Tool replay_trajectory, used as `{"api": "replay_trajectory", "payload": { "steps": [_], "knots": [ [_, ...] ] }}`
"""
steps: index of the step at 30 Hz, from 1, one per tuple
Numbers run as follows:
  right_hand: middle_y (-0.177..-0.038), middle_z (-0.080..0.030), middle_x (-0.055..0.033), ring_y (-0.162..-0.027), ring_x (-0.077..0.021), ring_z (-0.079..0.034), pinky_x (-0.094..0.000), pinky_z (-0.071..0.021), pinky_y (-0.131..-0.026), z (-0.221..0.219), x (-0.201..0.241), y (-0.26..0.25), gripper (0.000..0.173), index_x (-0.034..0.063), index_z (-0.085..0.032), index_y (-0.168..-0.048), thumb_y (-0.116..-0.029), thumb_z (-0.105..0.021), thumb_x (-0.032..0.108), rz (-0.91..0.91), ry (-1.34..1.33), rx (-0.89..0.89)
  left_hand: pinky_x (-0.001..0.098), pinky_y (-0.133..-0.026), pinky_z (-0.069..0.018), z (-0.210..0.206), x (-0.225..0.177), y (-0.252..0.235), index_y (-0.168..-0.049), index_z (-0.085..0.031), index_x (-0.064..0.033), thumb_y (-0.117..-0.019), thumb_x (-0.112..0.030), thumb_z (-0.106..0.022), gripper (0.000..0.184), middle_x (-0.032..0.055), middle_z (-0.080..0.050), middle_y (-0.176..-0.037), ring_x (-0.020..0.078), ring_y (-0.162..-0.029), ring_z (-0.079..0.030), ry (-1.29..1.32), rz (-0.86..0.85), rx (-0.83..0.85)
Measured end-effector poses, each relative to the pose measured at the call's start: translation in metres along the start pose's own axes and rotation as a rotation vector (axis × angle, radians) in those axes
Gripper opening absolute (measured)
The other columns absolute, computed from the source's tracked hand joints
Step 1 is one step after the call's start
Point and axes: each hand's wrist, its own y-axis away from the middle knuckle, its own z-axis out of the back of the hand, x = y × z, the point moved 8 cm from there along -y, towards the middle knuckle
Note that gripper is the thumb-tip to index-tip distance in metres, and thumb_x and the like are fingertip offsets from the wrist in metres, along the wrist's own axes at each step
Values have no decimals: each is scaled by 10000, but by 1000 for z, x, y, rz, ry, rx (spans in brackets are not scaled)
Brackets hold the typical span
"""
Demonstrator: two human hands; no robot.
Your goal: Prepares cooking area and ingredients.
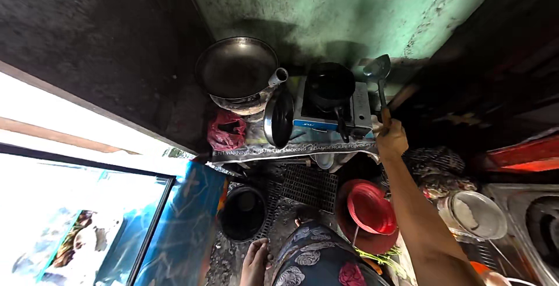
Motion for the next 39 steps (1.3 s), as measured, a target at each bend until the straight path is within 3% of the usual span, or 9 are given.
{"api": "replay_trajectory", "payload": {
  "steps": [5,13,27,39],
  "knots": [
    [-1187,-667,-319,-1104,-534,-643,-728,-488,-867,11,50,-2,349,46,-609,-1346,-1046,-570,221,161,27,170,215,-574,-537,1,2,2,-1141,-546,1,-1066,-39,-403,166,11,-622,-786,65,-611,-609,4,-19,7],
    [-1277,-650,-279,-1188,-469,-638,-659,-515,-918,-17,114,3,369,33,-595,-1357,-1036,-551,210,206,346,282,217,-582,-543,17,10,9,-1144,-539,4,-1067,-39,-395,169,11,-628,-791,62,-614,-615,39,-32,-47],
    [-1250,-662,-269,-1177,-460,-645,-653,-518,-906,-14,124,28,347,48,-611,-1330,-1037,-581,233,234,307,336,219,-585,-542,24,21,12,-1150,-533,-4,-1072,-46,-398,162,15,-618,-796,70,-620,-613,84,10,-74],
    [-1282,-641,-271,-1141,-467,-657,-631,-534,-881,0,129,45,370,43,-580,-1387,-1049,-557,193,349,320,277,215,-566,-525,12,18,6,-1163,-533,6,-1068,-46,-410,164,20,-617,-793,70,-608,-604,33,5,-52]
  ]
}}
